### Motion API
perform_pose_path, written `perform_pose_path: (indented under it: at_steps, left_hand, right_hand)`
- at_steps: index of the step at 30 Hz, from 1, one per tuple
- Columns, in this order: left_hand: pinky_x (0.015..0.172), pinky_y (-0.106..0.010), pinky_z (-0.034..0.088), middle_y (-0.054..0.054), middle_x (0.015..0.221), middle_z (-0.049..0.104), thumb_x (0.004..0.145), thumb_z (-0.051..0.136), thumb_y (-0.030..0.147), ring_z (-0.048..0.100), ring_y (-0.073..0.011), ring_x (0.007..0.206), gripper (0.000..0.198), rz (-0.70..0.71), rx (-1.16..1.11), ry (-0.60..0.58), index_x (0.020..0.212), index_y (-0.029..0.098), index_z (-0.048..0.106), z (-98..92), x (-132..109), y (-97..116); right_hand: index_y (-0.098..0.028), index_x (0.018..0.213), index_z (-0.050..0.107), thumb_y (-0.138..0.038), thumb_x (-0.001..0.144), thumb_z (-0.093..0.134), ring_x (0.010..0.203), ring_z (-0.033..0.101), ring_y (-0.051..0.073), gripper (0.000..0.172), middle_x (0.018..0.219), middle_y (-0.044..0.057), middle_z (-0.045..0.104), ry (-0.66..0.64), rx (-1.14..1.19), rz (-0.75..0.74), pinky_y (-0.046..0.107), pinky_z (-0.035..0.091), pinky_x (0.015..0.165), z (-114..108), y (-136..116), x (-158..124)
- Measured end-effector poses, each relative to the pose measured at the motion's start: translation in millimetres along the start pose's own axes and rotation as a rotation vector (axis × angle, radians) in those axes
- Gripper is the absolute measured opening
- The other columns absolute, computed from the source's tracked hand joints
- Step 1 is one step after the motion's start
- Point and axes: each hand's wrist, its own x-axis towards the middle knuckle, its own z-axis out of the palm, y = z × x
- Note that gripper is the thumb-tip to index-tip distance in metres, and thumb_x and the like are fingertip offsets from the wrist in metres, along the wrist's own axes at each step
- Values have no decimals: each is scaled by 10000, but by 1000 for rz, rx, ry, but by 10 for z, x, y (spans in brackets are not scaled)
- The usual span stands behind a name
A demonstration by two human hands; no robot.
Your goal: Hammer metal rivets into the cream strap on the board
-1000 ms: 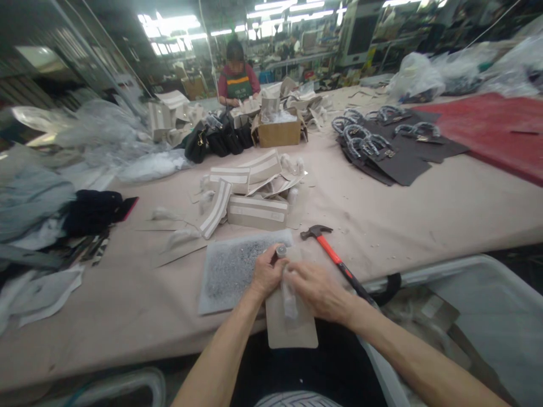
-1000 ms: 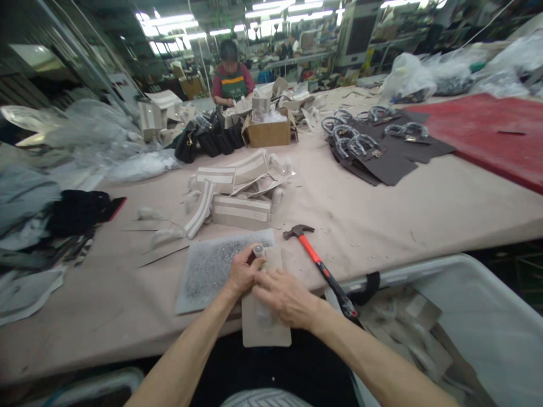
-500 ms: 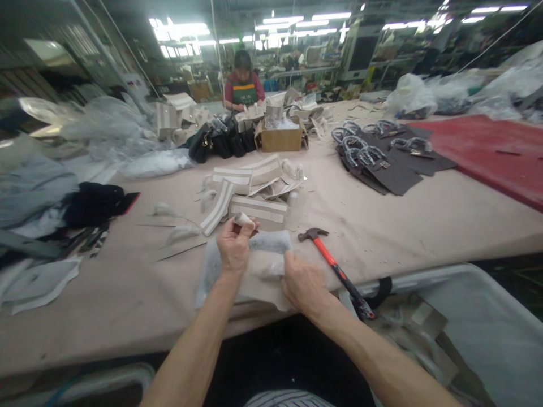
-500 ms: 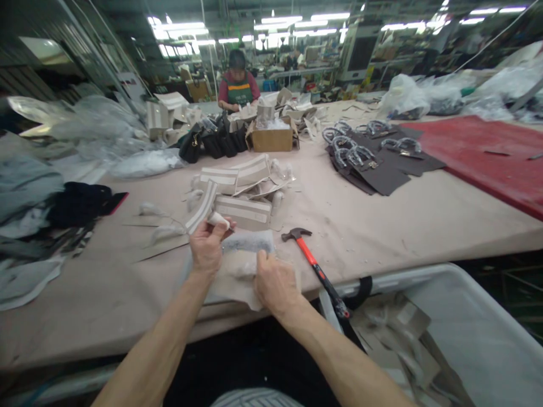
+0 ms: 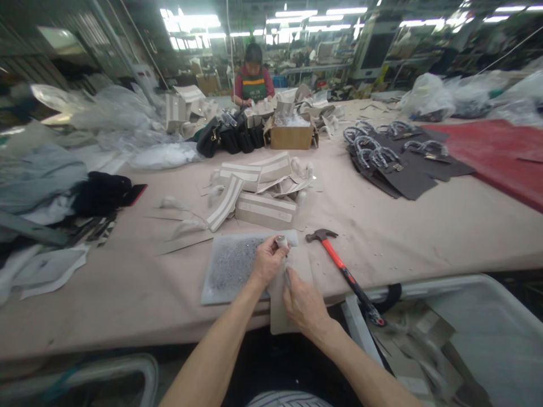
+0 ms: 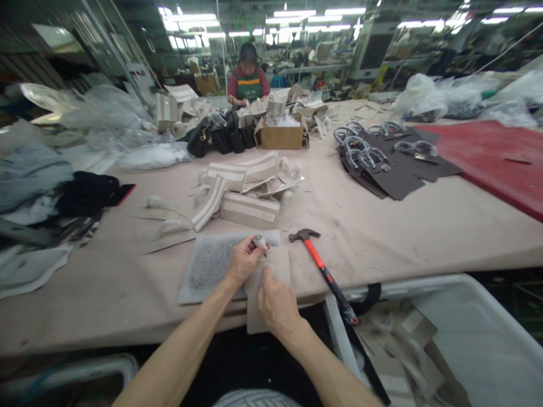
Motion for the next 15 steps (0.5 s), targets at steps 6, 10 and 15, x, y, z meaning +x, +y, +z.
perform_pose_path:
  at_steps: [6,10,15]
  left_hand:
    - [744,-281,562,-82,916,762,737,748,388,721,-198,815,360,-76,-44,-13,985,147,645,1,13,-110]
    - [755,-285,562,-90,945,768,745,756,411,728,-209,855,389,-70,10,-32,1013,153,642,4,16,-151]
    - [766,-291,559,-89,944,767,771,739,395,728,-214,866,356,-49,56,-44,1014,156,634,24,14,-170]
  right_hand:
    - [-79,1455,425,-190,944,337,889,705,278,529,1032,168,727,-47,-37,-67,366,511,768,53,120,-53]
    - [-56,1455,423,-161,916,338,876,702,273,555,977,165,729,-86,-29,-119,366,510,771,15,216,-37]
    - [-41,1448,427,-157,905,337,856,699,281,563,953,172,727,-107,-8,-132,381,503,772,-1,230,-31]
